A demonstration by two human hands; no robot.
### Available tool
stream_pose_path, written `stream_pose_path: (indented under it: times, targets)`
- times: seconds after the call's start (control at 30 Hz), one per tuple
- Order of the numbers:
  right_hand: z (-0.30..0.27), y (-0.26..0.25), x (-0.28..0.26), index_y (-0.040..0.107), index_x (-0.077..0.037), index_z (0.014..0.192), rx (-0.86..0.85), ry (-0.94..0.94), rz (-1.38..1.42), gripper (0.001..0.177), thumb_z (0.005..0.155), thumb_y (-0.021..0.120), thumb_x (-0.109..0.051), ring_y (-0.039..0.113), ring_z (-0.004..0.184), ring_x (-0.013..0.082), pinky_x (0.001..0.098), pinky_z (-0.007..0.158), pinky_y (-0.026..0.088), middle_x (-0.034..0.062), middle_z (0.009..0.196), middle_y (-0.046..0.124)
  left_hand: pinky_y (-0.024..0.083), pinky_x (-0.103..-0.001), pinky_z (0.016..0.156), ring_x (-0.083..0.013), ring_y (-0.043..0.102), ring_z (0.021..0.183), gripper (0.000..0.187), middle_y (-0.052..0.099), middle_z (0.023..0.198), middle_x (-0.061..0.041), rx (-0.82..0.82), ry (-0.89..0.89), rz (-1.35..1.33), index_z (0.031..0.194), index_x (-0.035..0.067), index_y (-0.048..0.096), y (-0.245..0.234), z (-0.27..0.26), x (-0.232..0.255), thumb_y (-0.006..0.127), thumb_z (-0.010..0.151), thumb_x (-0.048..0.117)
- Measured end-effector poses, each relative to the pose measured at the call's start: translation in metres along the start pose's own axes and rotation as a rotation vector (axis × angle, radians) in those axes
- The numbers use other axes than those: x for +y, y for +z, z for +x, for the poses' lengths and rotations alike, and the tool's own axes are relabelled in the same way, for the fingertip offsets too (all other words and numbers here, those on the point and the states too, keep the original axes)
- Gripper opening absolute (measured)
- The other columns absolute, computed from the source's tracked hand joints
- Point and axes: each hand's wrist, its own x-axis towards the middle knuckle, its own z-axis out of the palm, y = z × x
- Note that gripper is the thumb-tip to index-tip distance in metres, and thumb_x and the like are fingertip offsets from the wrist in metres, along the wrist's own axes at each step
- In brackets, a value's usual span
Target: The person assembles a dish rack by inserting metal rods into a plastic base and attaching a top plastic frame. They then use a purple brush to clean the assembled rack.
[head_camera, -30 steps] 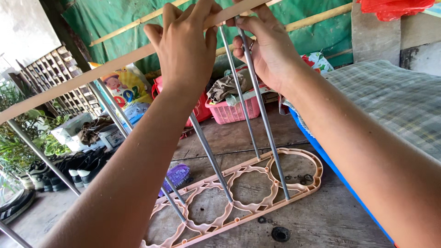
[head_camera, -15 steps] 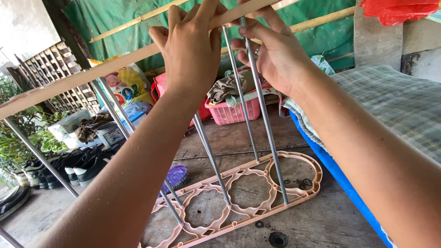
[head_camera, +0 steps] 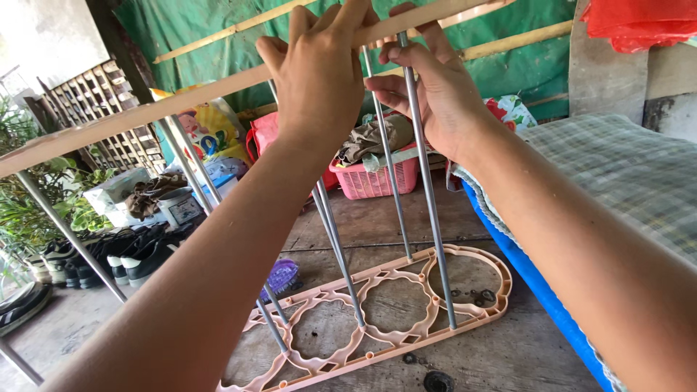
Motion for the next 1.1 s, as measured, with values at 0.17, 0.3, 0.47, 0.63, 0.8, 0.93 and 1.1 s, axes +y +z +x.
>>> stream_pose_path:
  times: [0.17,0.3,0.47,0.63,0.8,0.93,1.1]
  targets:
    - [-0.002,0.001,-0.002,0.048,-0.026,0.145,-0.002,0.024,-0.009,0.052,0.098,0.067,-0.017,0.076,0.094,0.0222,0.0384,0.088,0.058,0.0000,0.111,0.067,0.034,-0.058,0.091,-0.0241,0.059,0.113,0.030,0.076,0.113,0.010,-0.062,0.002,0.041,0.119,0.023,0.062,-0.010,0.004,0.001,0.065,0.096,0.004]
    - [-0.028,-0.009,0.000,0.047,-0.020,0.145,-0.026,0.163,-0.003,0.055,0.097,0.068,-0.036,0.074,0.096,0.0245,0.0431,0.091,0.059,0.0085,0.116,0.069,0.026,-0.069,0.101,-0.0356,0.046,0.132,0.053,0.064,0.131,-0.008,-0.061,0.054,0.107,0.135,0.018,0.057,-0.024,-0.004,0.005,0.075,0.085,0.013]
    - [-0.083,-0.027,0.033,0.060,-0.020,0.142,0.050,0.399,0.036,0.079,0.084,0.052,-0.073,0.070,0.102,0.0210,0.0397,0.091,0.055,0.0080,0.112,0.071,0.027,-0.056,0.125,-0.0342,0.039,0.148,0.048,0.045,0.153,-0.010,0.050,-0.203,-0.007,0.142,0.017,0.052,-0.050,-0.088,0.021,0.074,0.100,0.009]
    - [-0.108,-0.047,0.059,0.067,-0.012,0.121,0.184,0.537,-0.006,0.071,0.086,0.052,-0.072,0.070,0.102,0.0190,0.0369,0.090,0.055,0.0047,0.108,0.072,0.030,-0.057,0.120,-0.0389,0.039,0.143,0.062,0.046,0.151,-0.021,0.091,-0.693,0.117,0.145,0.007,0.046,-0.107,-0.221,0.030,0.074,0.089,0.010]
    - [-0.136,-0.044,0.091,0.069,-0.009,0.096,0.247,0.719,-0.021,0.056,0.094,0.055,-0.063,0.058,0.066,0.0134,0.0284,0.063,0.046,0.0005,0.074,0.065,0.036,-0.055,0.099,-0.0391,0.044,0.129,0.070,0.050,0.137,-0.021,-0.522,-1.220,0.361,0.138,0.008,0.048,-0.144,-0.337,0.026,0.078,0.081,0.034]
    - [-0.151,-0.051,0.105,0.062,-0.012,0.079,0.239,0.758,0.055,0.050,0.099,0.056,-0.057,0.039,0.048,0.0078,0.0238,0.048,0.035,-0.0076,0.053,0.041,0.051,-0.045,0.095,-0.0286,0.065,0.113,0.057,0.073,0.115,-0.009,-0.740,-1.328,0.141,0.136,0.018,0.055,-0.137,-0.378,0.007,0.073,0.087,0.039]
    - [-0.161,-0.054,0.106,0.046,-0.015,0.068,0.281,0.701,0.164,0.044,0.101,0.060,-0.041,0.038,0.049,0.0088,0.0235,0.049,0.034,-0.0053,0.053,0.038,0.063,-0.044,0.077,-0.0276,0.082,0.079,0.034,0.080,0.093,-0.005,-0.819,-1.516,-0.122,0.126,0.023,0.068,-0.106,-0.378,0.003,0.065,0.092,0.028]
